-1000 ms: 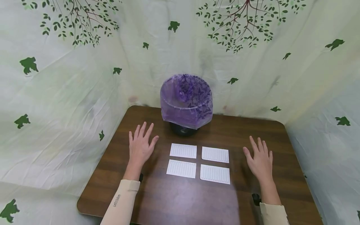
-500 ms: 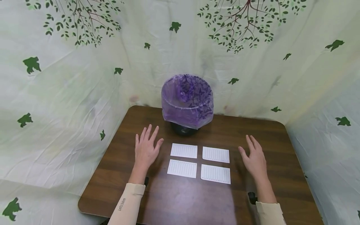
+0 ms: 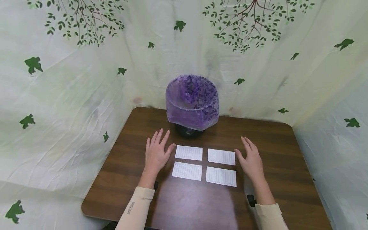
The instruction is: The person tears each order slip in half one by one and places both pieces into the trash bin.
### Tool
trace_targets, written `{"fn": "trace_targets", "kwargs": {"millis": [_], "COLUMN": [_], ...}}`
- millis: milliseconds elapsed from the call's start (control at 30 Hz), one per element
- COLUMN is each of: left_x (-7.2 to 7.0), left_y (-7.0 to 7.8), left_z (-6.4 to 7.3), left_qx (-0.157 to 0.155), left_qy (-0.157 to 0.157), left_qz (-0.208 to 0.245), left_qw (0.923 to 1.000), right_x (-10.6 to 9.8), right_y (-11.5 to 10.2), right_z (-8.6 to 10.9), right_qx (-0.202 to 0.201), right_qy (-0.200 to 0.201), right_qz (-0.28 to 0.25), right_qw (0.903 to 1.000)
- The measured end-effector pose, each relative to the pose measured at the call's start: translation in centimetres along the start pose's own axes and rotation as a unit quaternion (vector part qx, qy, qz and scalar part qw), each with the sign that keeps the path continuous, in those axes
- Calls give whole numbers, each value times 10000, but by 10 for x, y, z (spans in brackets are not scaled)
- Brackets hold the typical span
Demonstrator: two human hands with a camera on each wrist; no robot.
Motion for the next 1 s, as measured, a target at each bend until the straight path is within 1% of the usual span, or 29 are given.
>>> {"fn": "trace_targets", "kwargs": {"millis": [267,433,567,667,833,1000], "left_x": [15,25,31,34,40,43], "left_y": [8,13,16,17,19,24], "left_z": [5,9,10,11,11,11], "left_qx": [52,137,205,215,207,284], "left_qy": [-176,-337,-396,-419,-403,-322], "left_qz": [34,93,106,123,114,329], "left_qw": [9998,9993,9989,9988,9989,9985], "right_x": [24,36,47,56,75,95], "right_y": [-23,-34,-42,-48,-59,-69], "right_z": [-2,-3,-3,-4,-2,0], "right_qx": [-14,-82,-82,-93,-149,-194], "right_qy": [-322,-295,-280,-300,-462,-639], "right_qz": [-179,-385,-524,-547,-541,-544], "right_qw": [9993,9988,9982,9980,9974,9963]}}
Point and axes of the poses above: each hand's wrist, its own z-axis away from the middle knuckle, its own x-axis out of the palm, y = z × x, the point moved 7 cm from there along -z, towards the middle knuckle
